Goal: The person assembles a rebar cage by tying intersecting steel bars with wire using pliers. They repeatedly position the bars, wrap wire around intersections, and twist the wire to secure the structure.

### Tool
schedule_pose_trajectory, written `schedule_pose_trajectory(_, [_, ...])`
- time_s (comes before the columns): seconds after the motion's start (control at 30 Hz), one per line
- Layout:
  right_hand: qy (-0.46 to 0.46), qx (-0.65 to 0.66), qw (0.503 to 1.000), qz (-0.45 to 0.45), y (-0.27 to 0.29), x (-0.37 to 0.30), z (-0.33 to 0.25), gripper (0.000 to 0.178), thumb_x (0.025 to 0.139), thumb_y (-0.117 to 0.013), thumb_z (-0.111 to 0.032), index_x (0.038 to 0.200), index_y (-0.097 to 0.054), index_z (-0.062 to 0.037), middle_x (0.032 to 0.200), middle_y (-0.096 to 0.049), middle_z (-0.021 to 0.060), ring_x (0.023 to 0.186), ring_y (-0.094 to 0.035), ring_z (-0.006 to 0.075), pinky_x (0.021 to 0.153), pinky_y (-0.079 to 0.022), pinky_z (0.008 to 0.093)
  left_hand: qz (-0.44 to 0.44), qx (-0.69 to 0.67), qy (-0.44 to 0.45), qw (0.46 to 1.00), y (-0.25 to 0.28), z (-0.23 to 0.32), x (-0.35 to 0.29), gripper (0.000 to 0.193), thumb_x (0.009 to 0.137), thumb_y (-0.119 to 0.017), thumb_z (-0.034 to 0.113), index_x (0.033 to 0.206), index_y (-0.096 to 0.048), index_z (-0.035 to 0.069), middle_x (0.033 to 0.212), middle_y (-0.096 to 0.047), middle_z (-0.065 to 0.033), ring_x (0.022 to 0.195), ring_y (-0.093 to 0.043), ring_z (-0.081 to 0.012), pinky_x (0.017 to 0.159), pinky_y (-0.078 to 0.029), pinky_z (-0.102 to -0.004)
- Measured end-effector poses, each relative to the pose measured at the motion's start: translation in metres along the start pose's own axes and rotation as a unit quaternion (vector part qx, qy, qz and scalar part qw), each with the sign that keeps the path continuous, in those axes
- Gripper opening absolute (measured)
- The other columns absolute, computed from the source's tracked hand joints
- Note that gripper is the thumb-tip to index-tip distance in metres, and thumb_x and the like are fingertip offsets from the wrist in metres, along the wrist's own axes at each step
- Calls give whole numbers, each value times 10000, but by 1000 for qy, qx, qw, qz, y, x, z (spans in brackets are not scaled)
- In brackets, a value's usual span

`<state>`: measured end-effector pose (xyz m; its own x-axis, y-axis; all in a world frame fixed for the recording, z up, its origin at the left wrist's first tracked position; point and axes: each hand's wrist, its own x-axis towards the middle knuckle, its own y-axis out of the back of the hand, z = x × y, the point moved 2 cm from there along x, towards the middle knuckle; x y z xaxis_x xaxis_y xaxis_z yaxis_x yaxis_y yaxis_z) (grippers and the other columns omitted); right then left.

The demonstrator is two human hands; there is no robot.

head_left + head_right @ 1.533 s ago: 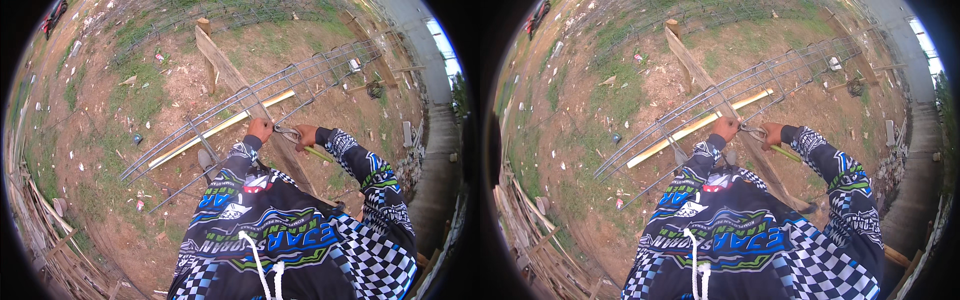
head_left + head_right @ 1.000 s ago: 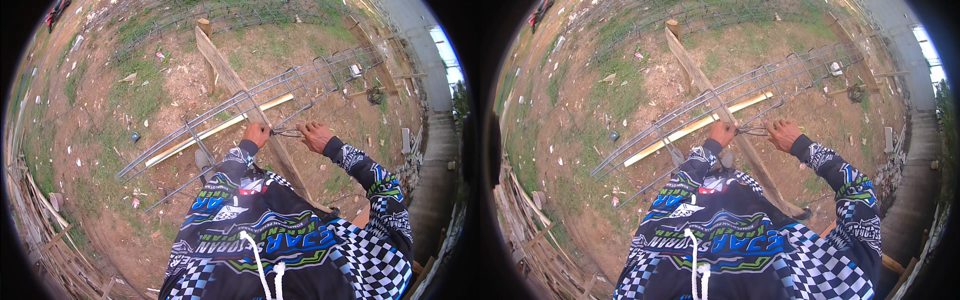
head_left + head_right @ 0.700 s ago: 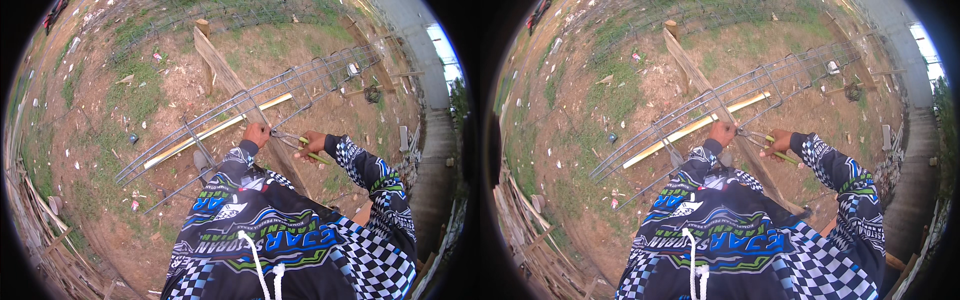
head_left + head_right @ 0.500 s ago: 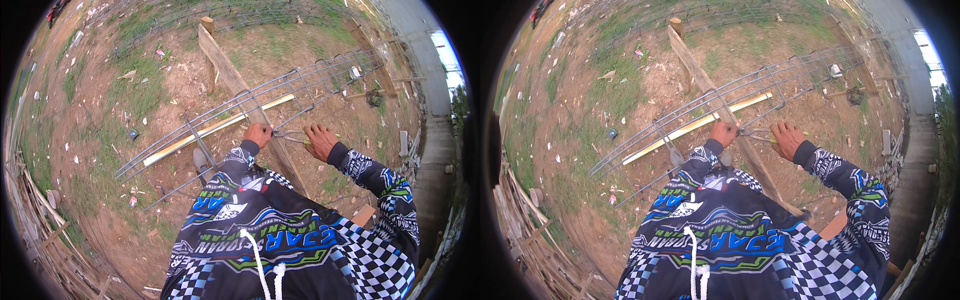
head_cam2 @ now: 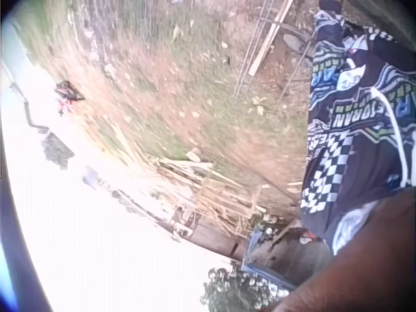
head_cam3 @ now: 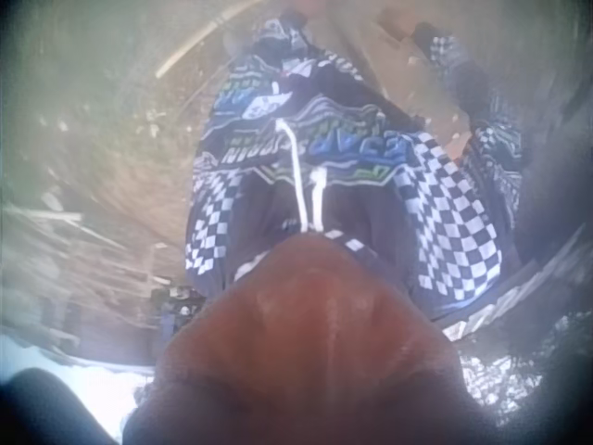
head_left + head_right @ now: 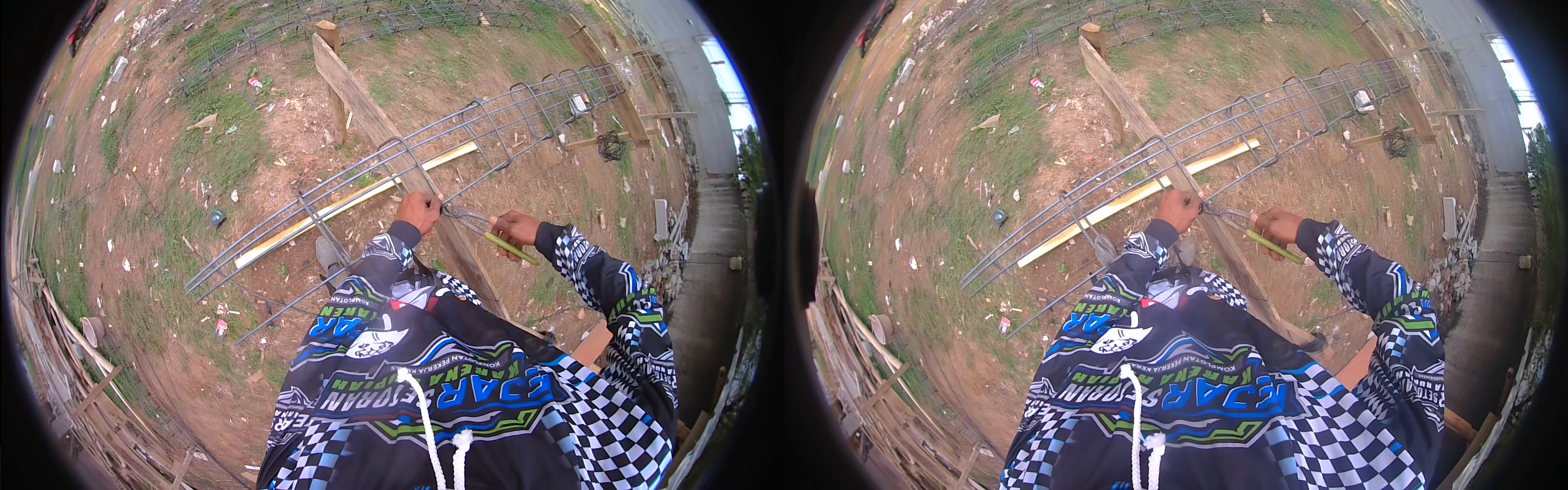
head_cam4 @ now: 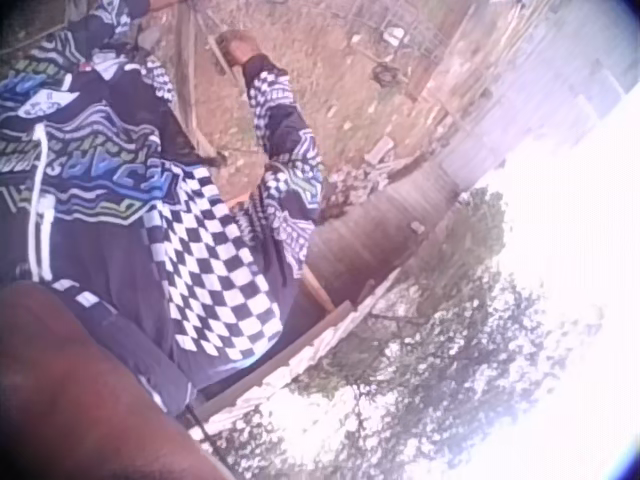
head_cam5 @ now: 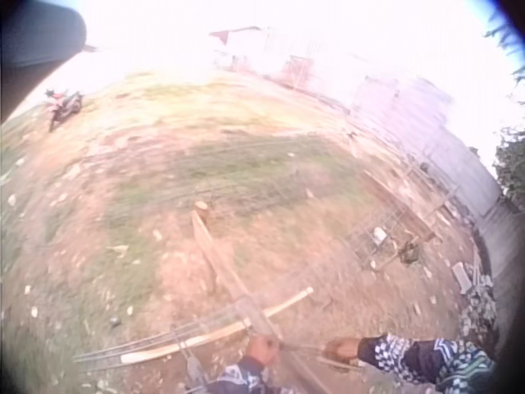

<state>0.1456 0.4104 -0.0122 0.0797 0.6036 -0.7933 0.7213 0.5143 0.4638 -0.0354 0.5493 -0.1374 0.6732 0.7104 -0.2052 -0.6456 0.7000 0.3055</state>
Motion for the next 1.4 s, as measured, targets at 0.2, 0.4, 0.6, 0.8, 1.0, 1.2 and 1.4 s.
schedule_pose_trajectory(0.2, [62,-174,974,130,-1,-18,-21,583,717,-758,-388,1031,-498,28,775,-630,247,742,-637,421,696,-497,476,11,39,-12,999,3,-1,3,437,871,-587,350,678,-648,-38,602,-565,-251,556,-570,-397,577,-441,-450])
schedule_pose_trajectory(0.4, [75,-389,877,271,-21,-44,-45,583,794,-651,-223,1267,-439,43,1092,-522,195,1035,-525,338,830,-443,444,-4,25,-28,999,-1,-1,1,412,876,-572,362,725,-665,-10,624,-565,-258,596,-567,-430,599,-440,-467])
schedule_pose_trajectory(0.6, [35,-338,919,201,-40,-39,-50,465,897,-542,-267,1235,-484,46,898,-616,259,736,-635,356,631,-504,465,-6,48,-25,999,-3,-4,2,436,877,-570,379,705,-651,-13,651,-574,-260,641,-578,-442,612,-439,-485])
schedule_pose_trajectory(0.8, [-146,318,928,-130,-19,1,3,471,932,-546,-426,982,-553,42,733,-649,148,593,-662,283,543,-557,421,-31,41,-3,999,-7,0,2,474,878,-557,406,716,-654,-29,660,-572,-280,644,-582,-453,628,-443,-502])
schedule_pose_trajectory(1.0, [31,-262,960,92,2,-31,-48,526,784,-690,-407,1025,-531,34,844,-656,204,787,-661,332,688,-509,515,-20,42,-8,999,-4,-3,2,454,873,-571,403,747,-678,-20,670,-593,-287,660,-602,-464,655,-469,-519])
schedule_pose_trajectory(1.2, [208,-484,791,312,-1,-36,-58,412,850,-579,-284,1058,-534,69,871,-650,236,784,-653,388,683,-492,501,-11,25,-27,999,-9,-9,6,447,870,-577,404,746,-682,-13,685,-608,-274,680,-609,-460,667,-477,-511])
schedule_pose_trajectory(1.4, [-123,-85,987,-60,23,-5,-46,344,843,-639,-328,963,-609,-6,737,-666,171,620,-672,288,631,-531,439,-13,38,-27,999,-16,-20,5,424,891,-551,384,731,-654,5,696,-592,-248,677,-588,-443,639,-449,-487])
